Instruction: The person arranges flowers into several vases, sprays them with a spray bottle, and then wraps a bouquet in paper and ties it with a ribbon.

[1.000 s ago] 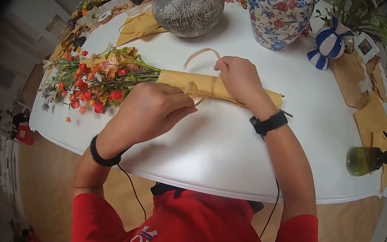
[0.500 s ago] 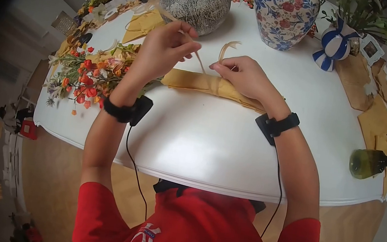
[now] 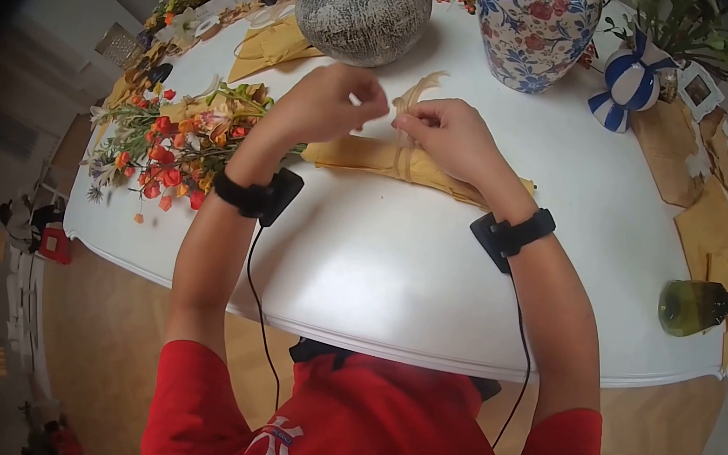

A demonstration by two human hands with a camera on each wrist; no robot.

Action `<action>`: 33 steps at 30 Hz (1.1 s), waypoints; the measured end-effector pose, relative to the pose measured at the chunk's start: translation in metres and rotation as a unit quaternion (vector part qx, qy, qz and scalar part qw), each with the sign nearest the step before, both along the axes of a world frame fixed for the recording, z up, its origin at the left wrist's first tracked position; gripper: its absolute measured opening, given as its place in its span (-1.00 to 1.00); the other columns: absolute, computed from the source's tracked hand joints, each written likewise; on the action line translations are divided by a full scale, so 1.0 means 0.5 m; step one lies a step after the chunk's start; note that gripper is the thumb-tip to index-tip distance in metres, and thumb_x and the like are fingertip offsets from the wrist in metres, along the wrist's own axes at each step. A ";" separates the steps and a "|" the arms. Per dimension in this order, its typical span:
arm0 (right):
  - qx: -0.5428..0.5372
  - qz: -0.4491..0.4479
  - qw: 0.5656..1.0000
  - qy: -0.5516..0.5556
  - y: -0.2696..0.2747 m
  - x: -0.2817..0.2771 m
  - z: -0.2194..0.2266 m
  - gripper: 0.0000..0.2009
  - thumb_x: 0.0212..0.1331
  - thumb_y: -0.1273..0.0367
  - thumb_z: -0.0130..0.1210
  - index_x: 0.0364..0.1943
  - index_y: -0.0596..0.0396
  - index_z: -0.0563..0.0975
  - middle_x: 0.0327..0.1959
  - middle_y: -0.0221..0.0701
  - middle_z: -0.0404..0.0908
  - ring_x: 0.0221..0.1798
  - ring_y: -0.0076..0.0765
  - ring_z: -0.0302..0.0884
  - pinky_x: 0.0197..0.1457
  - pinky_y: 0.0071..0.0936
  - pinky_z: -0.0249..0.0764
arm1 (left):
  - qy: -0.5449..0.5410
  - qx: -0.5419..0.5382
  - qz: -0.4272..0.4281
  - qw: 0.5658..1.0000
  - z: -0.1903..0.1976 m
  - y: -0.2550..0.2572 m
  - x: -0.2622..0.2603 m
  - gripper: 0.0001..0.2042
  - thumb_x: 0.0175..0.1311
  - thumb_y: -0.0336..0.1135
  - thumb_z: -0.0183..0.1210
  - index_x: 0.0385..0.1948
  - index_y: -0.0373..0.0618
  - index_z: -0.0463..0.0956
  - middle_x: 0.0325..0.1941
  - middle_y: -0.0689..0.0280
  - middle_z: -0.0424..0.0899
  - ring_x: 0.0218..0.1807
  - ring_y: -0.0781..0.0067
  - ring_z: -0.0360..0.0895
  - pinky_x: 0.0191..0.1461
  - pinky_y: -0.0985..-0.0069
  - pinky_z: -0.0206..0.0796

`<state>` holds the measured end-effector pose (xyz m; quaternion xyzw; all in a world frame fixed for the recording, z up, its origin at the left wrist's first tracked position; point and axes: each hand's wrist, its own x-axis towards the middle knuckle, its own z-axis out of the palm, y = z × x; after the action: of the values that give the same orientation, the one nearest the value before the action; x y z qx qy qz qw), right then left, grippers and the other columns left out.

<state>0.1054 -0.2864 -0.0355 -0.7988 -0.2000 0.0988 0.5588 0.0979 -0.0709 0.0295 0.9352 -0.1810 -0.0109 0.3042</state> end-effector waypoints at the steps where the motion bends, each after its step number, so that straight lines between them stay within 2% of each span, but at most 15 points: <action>1: -0.002 -0.007 1.000 0.003 -0.003 0.000 0.003 -0.71 0.34 0.22 0.26 -0.17 0.23 0.72 -0.45 -0.41 0.69 -0.38 -0.56 0.54 -0.21 -0.51 0.47 | 0.067 0.040 -0.011 0.997 0.014 0.000 -0.020 -0.77 0.30 -0.21 0.35 -0.25 -0.22 0.70 -0.42 0.30 0.74 -0.44 0.56 0.63 -0.37 0.52 0.45; 2: -0.007 -0.009 1.000 0.000 -0.006 0.001 0.002 -0.71 0.34 0.22 0.26 -0.18 0.22 0.73 -0.45 -0.40 0.70 -0.38 -0.55 0.55 -0.21 -0.51 0.47 | 0.091 0.005 -0.008 0.996 0.004 -0.003 -0.031 -0.75 0.24 -0.18 0.40 -0.32 -0.22 0.76 -0.44 0.29 0.74 -0.46 0.55 0.59 -0.34 0.51 0.42; 5: -0.018 -0.011 1.000 -0.015 -0.009 0.009 -0.001 -0.73 0.34 0.22 0.26 -0.20 0.19 0.74 -0.44 -0.39 0.72 -0.39 -0.53 0.56 -0.21 -0.49 0.48 | 0.062 -0.023 0.025 0.997 -0.024 -0.030 -0.053 -0.74 0.24 -0.18 0.40 -0.28 -0.22 0.75 -0.47 0.31 0.73 -0.47 0.57 0.57 -0.34 0.51 0.41; 6: -0.017 -0.012 1.000 -0.022 -0.009 0.012 -0.007 -0.73 0.34 0.22 0.26 -0.20 0.18 0.74 -0.44 -0.39 0.73 -0.40 -0.53 0.55 -0.21 -0.49 0.48 | 0.037 -0.062 0.020 0.997 -0.052 -0.031 -0.048 -0.73 0.26 -0.20 0.39 -0.28 -0.28 0.73 -0.52 0.32 0.70 -0.53 0.61 0.52 -0.44 0.54 0.32; 9: -0.016 -0.023 0.999 -0.026 -0.014 0.011 -0.002 -0.73 0.34 0.21 0.25 -0.22 0.17 0.75 -0.43 -0.37 0.74 -0.41 -0.51 0.57 -0.21 -0.47 0.49 | 0.184 -0.262 0.067 0.945 -0.091 -0.036 -0.048 -0.73 0.30 -0.24 0.36 -0.26 -0.34 0.70 -0.55 0.34 0.66 -0.59 0.67 0.46 -0.54 0.61 0.19; 10: -0.015 -0.027 0.999 -0.025 -0.014 0.006 0.008 -0.73 0.34 0.21 0.25 -0.23 0.16 0.75 -0.43 -0.36 0.75 -0.42 -0.50 0.58 -0.21 -0.47 0.49 | 0.185 -0.283 0.071 0.938 -0.095 -0.038 -0.049 -0.75 0.31 -0.26 0.35 -0.26 -0.34 0.69 -0.56 0.35 0.65 -0.60 0.69 0.44 -0.56 0.63 0.16; 13: -0.127 -0.055 0.990 -0.025 -0.022 -0.009 0.057 -0.70 0.34 0.18 0.23 -0.22 0.15 0.76 -0.45 -0.32 0.75 -0.41 -0.44 0.62 -0.21 -0.46 0.51 | 0.188 -0.339 0.085 0.918 -0.096 -0.045 -0.053 -0.78 0.34 -0.31 0.30 -0.27 -0.35 0.67 -0.57 0.39 0.60 -0.62 0.74 0.38 -0.59 0.67 0.09; 15: -0.120 -0.072 0.988 -0.067 -0.024 -0.019 0.076 -0.69 0.34 0.16 0.23 -0.21 0.16 0.76 -0.45 -0.30 0.74 -0.40 -0.41 0.64 -0.21 -0.45 0.52 | 0.189 -0.368 0.094 0.906 -0.089 -0.055 -0.057 -0.80 0.36 -0.32 0.28 -0.27 -0.33 0.67 -0.58 0.42 0.58 -0.62 0.76 0.35 -0.59 0.68 0.09; 18: -0.072 -0.054 0.989 -0.117 -0.020 -0.016 0.072 -0.68 0.33 0.17 0.24 -0.19 0.18 0.75 -0.44 -0.29 0.75 -0.40 -0.39 0.65 -0.22 -0.44 0.54 | 0.138 -0.340 0.069 0.928 -0.100 -0.067 -0.058 -0.81 0.39 -0.30 0.25 -0.26 -0.27 0.68 -0.59 0.46 0.55 -0.60 0.78 0.33 -0.56 0.68 0.10; 21: -0.020 -0.018 0.989 -0.144 -0.009 -0.020 0.075 -0.68 0.32 0.18 0.25 -0.18 0.20 0.75 -0.43 -0.28 0.76 -0.40 -0.39 0.65 -0.21 -0.43 0.54 | 0.101 -0.219 0.001 0.970 -0.111 -0.061 -0.047 -0.80 0.44 -0.26 0.22 -0.20 -0.22 0.70 -0.57 0.48 0.54 -0.56 0.80 0.34 -0.51 0.68 0.14; 24: -0.013 -0.002 0.987 -0.162 -0.004 -0.018 0.074 -0.70 0.33 0.20 0.24 -0.13 0.18 0.73 -0.38 -0.30 0.77 -0.36 -0.40 0.67 -0.21 -0.43 0.55 | 0.154 -0.241 -0.003 0.958 -0.092 -0.061 -0.053 -0.76 0.50 -0.22 0.18 -0.15 -0.21 0.71 -0.51 0.48 0.61 -0.53 0.79 0.41 -0.48 0.69 0.20; 27: 0.017 -0.021 0.983 -0.180 -0.008 -0.010 0.077 -0.74 0.36 0.24 0.19 -0.07 0.13 0.71 -0.30 -0.31 0.79 -0.29 -0.40 0.70 -0.19 -0.42 0.55 | 0.271 -0.360 0.012 0.892 -0.075 -0.055 -0.055 -0.72 0.53 -0.19 0.15 -0.12 -0.23 0.70 -0.43 0.46 0.67 -0.53 0.76 0.46 -0.49 0.70 0.23; 31: 0.027 -0.111 0.968 -0.223 -0.030 0.015 0.060 -0.77 0.42 0.31 0.09 0.00 0.06 0.68 -0.19 -0.32 0.80 -0.21 -0.36 0.73 -0.13 -0.42 0.56 | 0.285 -0.395 0.002 0.873 -0.090 -0.038 -0.044 -0.71 0.54 -0.18 0.14 -0.06 -0.23 0.70 -0.39 0.42 0.71 -0.52 0.74 0.50 -0.51 0.74 0.25; 33: -0.004 -0.090 0.970 -0.226 -0.034 0.017 0.055 -0.77 0.43 0.35 0.04 -0.01 0.08 0.68 -0.18 -0.30 0.80 -0.16 -0.29 0.74 -0.06 -0.39 0.56 | 0.284 -0.397 0.003 0.872 -0.088 -0.037 -0.045 -0.72 0.53 -0.19 0.17 -0.05 -0.23 0.71 -0.41 0.40 0.71 -0.52 0.74 0.49 -0.51 0.75 0.25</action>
<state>0.1137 -0.3036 -0.0080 -0.8176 -0.2479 -0.1336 0.5023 0.0751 -0.0892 -0.0144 0.6925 -0.0732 -0.2027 0.6885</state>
